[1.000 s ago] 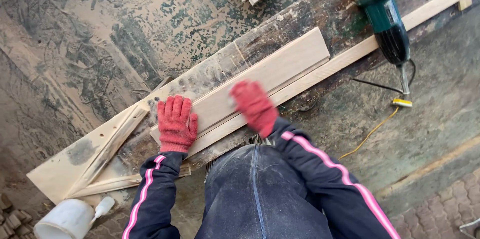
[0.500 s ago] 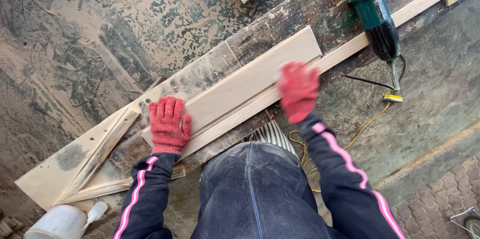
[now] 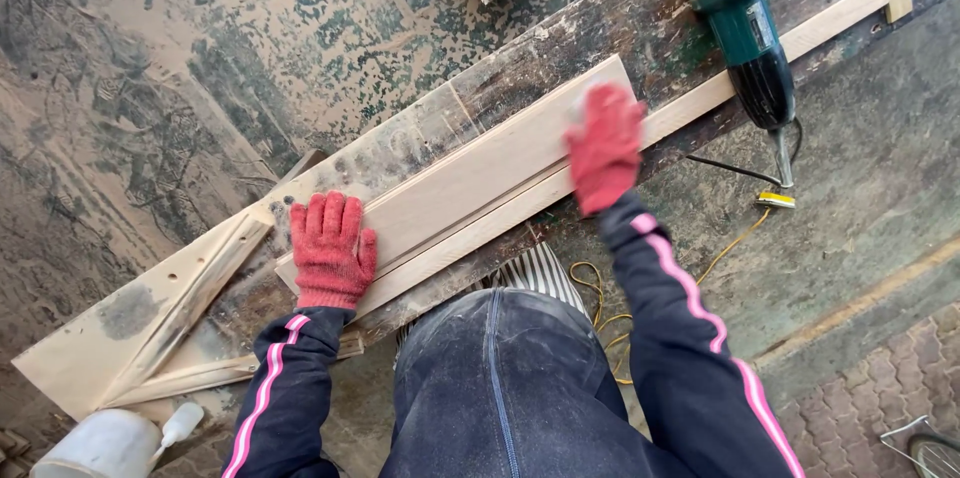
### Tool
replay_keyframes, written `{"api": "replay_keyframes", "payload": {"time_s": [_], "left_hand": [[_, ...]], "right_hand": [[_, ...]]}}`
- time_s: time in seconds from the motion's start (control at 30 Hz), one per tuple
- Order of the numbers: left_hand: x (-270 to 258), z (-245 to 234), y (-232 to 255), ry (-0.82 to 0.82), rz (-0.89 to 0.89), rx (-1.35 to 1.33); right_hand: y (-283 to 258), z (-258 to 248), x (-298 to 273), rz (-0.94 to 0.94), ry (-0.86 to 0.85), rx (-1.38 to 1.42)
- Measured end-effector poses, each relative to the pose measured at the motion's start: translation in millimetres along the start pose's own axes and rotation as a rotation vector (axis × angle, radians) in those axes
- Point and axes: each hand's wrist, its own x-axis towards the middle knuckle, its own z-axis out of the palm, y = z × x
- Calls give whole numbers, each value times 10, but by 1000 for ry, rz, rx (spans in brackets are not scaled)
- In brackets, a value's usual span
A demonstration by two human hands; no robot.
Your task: The recorder sands a wooden plank first using an angle grinder with a sanding attachment and then by hand with a sanding block.
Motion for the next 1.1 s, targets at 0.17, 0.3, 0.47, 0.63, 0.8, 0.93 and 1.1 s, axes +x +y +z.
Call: {"api": "replay_keyframes", "payload": {"time_s": [0.17,0.3,0.47,0.63,0.8,0.93,1.1], "left_hand": [[-68,70,-25,66,2,19],[-14,-14,3,53,-4,-31],[-44,40,-55,137,-14,-24],[-161,86,-115,285,-103,-18],[-842,-120,32,438,-530,133],[-1557,-160,104,56,-916,-106],[-1732,78,26,175,-859,-140]], "right_hand": [[-594,-288,199,336,-183,-250],[-1649,-1122,-505,-317,-112,507],[-856,-533,-104,-343,-13,327],[55,-721,220,139,-259,356],[10,-737,163,178,-223,312],[-263,-860,178,217,-255,283],[-1724,-1089,-264,-69,-177,381]]}}
